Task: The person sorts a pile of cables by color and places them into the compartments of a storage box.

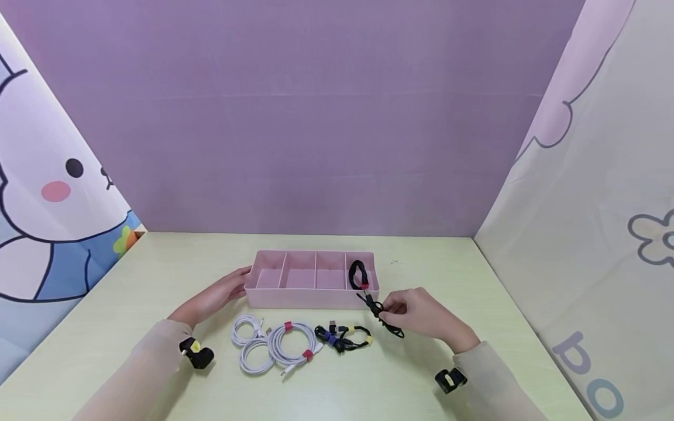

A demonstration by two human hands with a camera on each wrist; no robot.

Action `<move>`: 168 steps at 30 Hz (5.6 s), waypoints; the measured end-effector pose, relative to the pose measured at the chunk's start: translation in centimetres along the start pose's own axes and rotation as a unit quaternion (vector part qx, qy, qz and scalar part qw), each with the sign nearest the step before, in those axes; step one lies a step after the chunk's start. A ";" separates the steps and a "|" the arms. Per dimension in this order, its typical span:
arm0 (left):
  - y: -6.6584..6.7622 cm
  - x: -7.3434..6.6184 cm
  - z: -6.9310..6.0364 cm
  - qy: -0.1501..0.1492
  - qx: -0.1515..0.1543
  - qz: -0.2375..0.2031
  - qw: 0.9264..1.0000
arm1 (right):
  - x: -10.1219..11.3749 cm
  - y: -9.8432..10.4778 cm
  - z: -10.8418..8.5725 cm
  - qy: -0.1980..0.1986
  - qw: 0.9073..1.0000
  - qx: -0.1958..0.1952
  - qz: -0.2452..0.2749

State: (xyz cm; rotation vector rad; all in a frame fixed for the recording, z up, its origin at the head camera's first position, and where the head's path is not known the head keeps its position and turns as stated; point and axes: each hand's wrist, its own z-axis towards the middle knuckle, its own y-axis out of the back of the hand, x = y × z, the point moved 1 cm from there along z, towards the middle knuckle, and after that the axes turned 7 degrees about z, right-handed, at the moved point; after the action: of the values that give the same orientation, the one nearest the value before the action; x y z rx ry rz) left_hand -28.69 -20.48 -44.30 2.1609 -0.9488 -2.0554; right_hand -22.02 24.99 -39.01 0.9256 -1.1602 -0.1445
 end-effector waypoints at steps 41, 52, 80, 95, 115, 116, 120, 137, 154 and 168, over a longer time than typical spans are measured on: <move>-0.1 -0.2 0.0 -0.007 0.000 0.000 1.000 | 1.1 0.6 3.2 -0.006 0.992 -0.124 -0.021; 0.0 -0.4 -0.2 -0.010 -0.002 0.004 1.000 | 1.2 0.5 4.3 -0.008 0.989 -0.147 -0.028; 0.0 -0.2 -0.2 -0.012 -0.004 -0.002 1.000 | 1.4 0.2 6.6 -0.024 0.985 -0.166 -0.036; 0.0 -0.1 -0.3 -0.013 -0.002 -0.002 1.000 | 0.8 -0.2 7.5 -0.032 0.983 -0.179 -0.034; 0.2 0.0 -0.4 -0.012 -0.004 0.002 1.000 | 1.1 -0.6 8.2 -0.067 0.981 -0.173 -0.049; 0.2 0.0 -0.3 -0.012 -0.004 0.003 1.000 | 1.2 -0.6 8.2 -0.067 0.982 -0.171 -0.048; 0.2 -0.1 -0.4 -0.012 -0.004 0.007 1.000 | 1.3 -0.5 8.2 -0.069 0.982 -0.171 -0.047; 0.2 0.0 -0.5 -0.003 -0.005 0.008 1.000 | 1.0 0.0 7.1 -0.054 0.983 -0.168 -0.043; 0.1 -0.1 -0.4 0.007 0.003 0.018 1.000 | 1.2 0.1 6.2 -0.041 0.986 -0.156 -0.034; -0.1 -0.1 -0.5 0.009 0.010 0.015 1.000 | 1.9 -0.6 5.2 -0.023 0.990 -0.137 -0.029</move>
State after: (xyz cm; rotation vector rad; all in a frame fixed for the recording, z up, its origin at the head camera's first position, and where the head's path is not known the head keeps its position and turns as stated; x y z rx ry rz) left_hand -28.16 -20.57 -44.21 2.1558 -0.9986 -2.0187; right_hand -25.31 20.65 -37.59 0.7162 -1.1243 -0.3654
